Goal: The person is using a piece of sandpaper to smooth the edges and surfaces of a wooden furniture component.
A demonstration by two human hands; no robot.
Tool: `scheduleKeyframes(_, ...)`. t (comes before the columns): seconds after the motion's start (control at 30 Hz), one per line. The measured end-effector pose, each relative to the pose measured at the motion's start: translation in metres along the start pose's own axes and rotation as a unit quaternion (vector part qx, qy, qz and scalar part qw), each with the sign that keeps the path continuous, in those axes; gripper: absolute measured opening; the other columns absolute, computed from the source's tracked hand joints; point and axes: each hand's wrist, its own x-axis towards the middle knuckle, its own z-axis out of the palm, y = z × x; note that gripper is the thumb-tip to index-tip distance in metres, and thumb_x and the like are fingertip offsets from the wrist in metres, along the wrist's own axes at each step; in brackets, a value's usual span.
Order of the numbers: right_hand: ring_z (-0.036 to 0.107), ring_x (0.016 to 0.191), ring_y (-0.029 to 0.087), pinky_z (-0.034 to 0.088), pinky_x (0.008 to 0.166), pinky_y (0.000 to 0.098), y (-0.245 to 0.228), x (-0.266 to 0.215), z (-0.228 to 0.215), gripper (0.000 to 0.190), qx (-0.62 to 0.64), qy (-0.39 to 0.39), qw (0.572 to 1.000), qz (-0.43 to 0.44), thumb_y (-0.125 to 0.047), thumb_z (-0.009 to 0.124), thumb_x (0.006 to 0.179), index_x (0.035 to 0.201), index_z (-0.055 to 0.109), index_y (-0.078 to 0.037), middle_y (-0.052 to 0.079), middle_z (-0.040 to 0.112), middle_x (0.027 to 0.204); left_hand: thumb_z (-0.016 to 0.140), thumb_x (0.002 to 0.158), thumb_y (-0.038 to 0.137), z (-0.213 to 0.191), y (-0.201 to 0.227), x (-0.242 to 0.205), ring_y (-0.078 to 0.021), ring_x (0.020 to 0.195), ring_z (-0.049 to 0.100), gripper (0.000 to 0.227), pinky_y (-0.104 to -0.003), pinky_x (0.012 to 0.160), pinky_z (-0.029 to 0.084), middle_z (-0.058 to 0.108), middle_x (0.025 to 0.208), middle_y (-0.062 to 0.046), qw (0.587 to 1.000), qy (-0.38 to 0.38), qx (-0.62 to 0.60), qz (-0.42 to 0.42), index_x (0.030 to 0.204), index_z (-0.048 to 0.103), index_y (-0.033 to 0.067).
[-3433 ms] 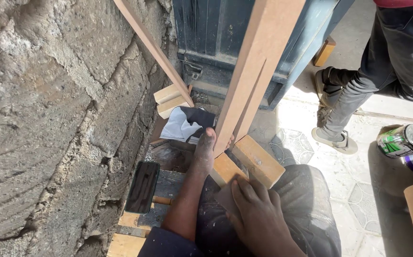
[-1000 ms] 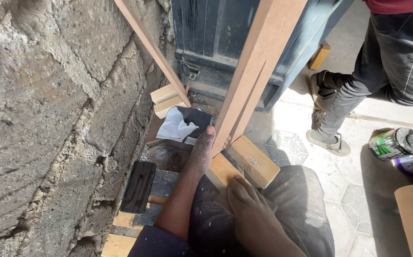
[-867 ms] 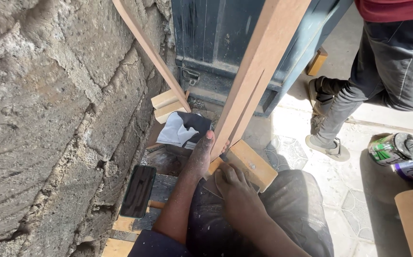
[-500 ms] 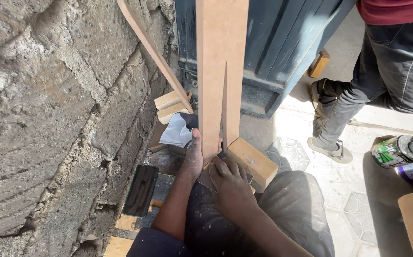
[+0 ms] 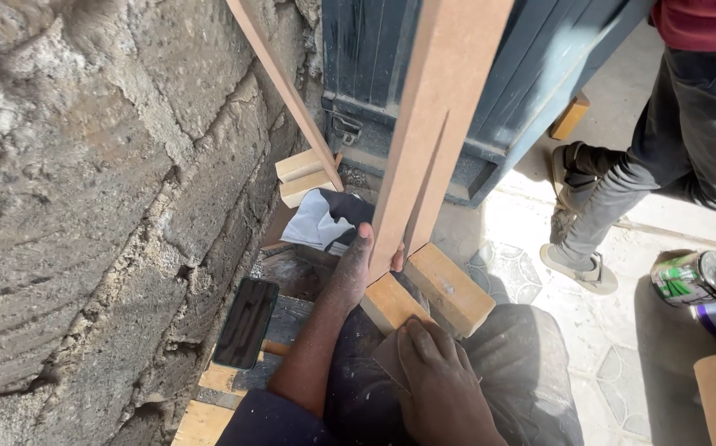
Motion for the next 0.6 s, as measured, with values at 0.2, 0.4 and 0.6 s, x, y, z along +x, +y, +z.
scheduleKeyframes(0.2, 0.040, 0.136, 0.039, 0.041, 0.106, 0.0589, -0.008, 0.067, 0.002, 0.070, 0.048, 0.023, 0.998, -0.022, -0.008, 0.067, 0.072, 0.140, 0.052, -0.004, 0.011, 0.049, 0.142, 0.032, 0.083, 0.088, 0.012, 0.025, 0.000, -0.0121, 0.071, 0.047, 0.080, -0.028, 0.074, 0.038, 0.050, 0.077, 0.000, 0.998, -0.061, 0.004, -0.011, 0.079, 0.052, 0.0105)
scheduleKeyframes(0.4, 0.035, 0.146, 0.030, 0.033, 0.113, 0.0559, -0.006, 0.034, -0.027, 0.082, 0.062, -0.037, 0.997, 0.004, -0.021, 0.079, 0.074, 0.148, 0.047, -0.009, 0.003, 0.048, 0.153, 0.034, 0.086, 0.086, -0.017, -0.032, 0.014, -0.0152, 0.066, 0.058, 0.090, -0.032, 0.071, 0.049, 0.063, 0.074, -0.003, 0.999, 0.006, -0.039, 0.026, 0.096, 0.067, 0.0025)
scheduleKeyframes(0.6, 0.040, 0.142, 0.030, 0.041, 0.110, 0.0529, -0.001, 0.000, -0.013, 0.074, 0.042, -0.015, 0.999, 0.022, 0.001, 0.059, 0.070, 0.142, 0.051, -0.007, 0.004, 0.050, 0.147, 0.050, 0.085, 0.083, -0.015, -0.030, 0.015, -0.0111, 0.075, 0.055, 0.085, -0.026, 0.069, 0.045, 0.062, 0.095, -0.005, 0.991, -0.028, -0.130, -0.015, 0.120, 0.061, 0.0063)
